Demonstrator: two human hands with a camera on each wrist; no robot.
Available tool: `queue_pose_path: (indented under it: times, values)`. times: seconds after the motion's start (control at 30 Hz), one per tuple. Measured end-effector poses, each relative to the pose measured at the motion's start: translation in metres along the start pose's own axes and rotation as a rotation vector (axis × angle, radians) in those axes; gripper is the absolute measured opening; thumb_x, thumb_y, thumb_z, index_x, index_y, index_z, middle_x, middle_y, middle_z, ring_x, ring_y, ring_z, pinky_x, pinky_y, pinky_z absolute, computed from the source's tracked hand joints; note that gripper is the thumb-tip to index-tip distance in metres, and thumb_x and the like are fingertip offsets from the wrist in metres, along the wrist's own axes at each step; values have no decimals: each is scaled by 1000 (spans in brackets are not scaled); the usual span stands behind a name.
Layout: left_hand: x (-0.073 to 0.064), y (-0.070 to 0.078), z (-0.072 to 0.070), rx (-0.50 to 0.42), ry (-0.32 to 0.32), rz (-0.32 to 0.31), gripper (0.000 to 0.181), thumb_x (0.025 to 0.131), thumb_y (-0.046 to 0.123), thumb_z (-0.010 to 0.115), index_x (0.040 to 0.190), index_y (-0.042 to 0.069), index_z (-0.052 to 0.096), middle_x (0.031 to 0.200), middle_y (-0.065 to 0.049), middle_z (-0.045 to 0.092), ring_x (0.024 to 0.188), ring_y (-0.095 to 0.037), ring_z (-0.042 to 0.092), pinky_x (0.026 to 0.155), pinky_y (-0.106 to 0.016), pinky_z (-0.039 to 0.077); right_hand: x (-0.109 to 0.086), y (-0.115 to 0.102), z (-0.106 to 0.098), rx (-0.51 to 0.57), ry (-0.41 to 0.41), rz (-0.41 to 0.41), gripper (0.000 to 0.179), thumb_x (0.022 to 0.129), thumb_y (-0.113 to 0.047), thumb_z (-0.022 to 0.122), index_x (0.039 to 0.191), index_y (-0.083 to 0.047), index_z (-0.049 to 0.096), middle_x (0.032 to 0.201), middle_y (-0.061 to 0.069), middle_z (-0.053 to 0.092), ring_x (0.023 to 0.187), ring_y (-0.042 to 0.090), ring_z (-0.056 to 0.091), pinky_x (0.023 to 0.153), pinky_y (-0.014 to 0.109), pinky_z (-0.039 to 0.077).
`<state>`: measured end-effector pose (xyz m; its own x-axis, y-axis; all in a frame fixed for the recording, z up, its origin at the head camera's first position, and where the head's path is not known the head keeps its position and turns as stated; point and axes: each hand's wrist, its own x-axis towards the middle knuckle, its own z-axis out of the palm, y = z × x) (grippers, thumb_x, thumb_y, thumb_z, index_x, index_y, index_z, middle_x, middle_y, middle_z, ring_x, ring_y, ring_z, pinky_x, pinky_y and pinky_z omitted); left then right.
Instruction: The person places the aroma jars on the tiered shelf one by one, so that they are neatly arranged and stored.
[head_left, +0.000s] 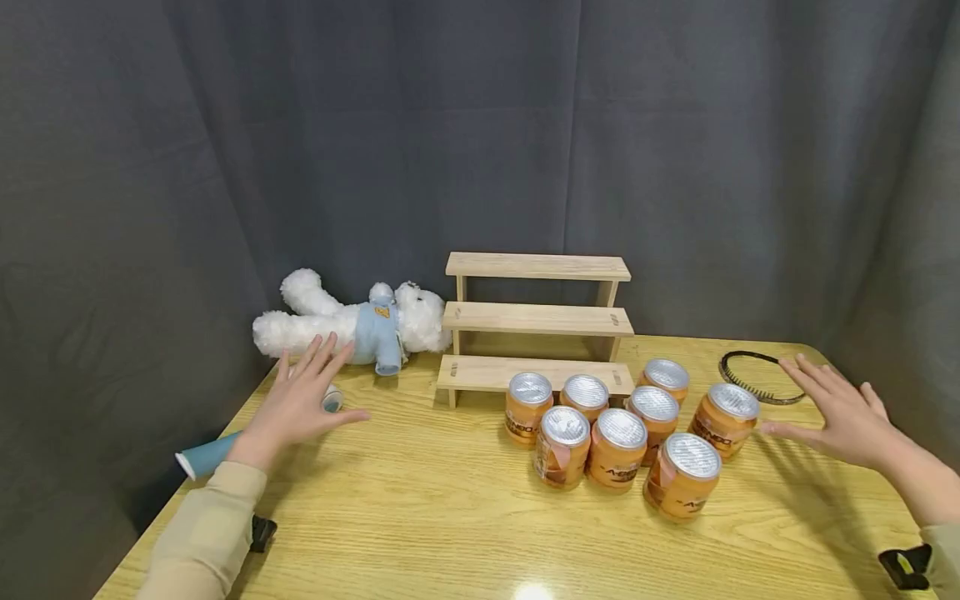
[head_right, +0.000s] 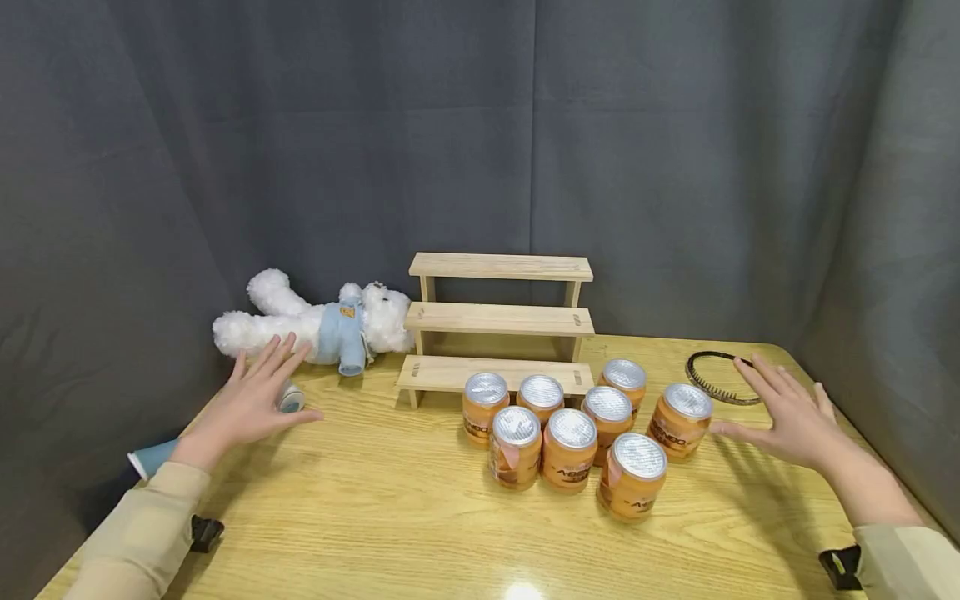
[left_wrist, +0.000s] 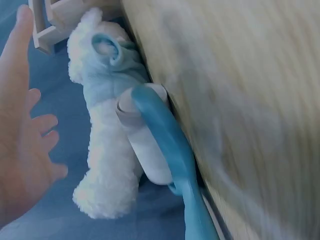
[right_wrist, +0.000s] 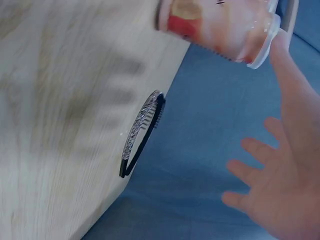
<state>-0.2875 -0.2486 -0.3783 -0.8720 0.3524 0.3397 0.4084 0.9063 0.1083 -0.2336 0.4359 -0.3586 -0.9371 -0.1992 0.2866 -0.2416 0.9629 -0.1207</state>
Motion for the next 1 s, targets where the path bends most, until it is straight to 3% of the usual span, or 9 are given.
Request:
queue_pose_path:
  times: [0.1,0.17,0.3,0.37,0.7,1.0]
  values:
    - [4,5,-2,-84,2,3,95,79,63,62,151,15,23,155,-16,21,141,-37,20,115,-57,15,5,-2,-4,68,18,-25,98,80,-41,73,152,-12,14,145,34,27,123,59,30,89,77,23]
    - [8,9,-3,-162,5,9,88,81,55,65,149,13,28,152,-17,27,135,-36,34,112,-53,27,7,-6,-7,110,20,-27,93,81,-38,72,151,-7,18,140,36,33,119,59,35,84,73,31]
    - [18,17,-2,-295,4,30,77,84,42,68,145,8,36,146,-17,38,127,-36,44,105,-48,39,9,-15,-9,173,4,-12,77,87,-34,67,144,2,31,132,36,42,114,54,43,80,68,38]
    - [22,20,0,-323,3,35,74,85,40,68,144,7,37,144,-16,41,130,-36,41,105,-48,39,10,-20,-9,191,-15,-9,69,90,-33,64,140,5,37,129,36,45,111,52,47,79,67,40]
    - [46,32,21,-290,-36,65,66,88,35,65,139,1,43,138,-19,49,125,-36,48,105,-50,39,17,-30,0,245,-31,-71,60,90,-27,65,134,8,44,130,32,48,107,50,54,82,65,43]
    - [63,44,26,-323,-100,89,65,90,37,63,140,1,42,133,-19,53,116,-34,56,97,-49,46,17,-37,7,259,-57,-90,63,88,-28,67,134,9,44,128,33,50,108,52,53,87,62,44]
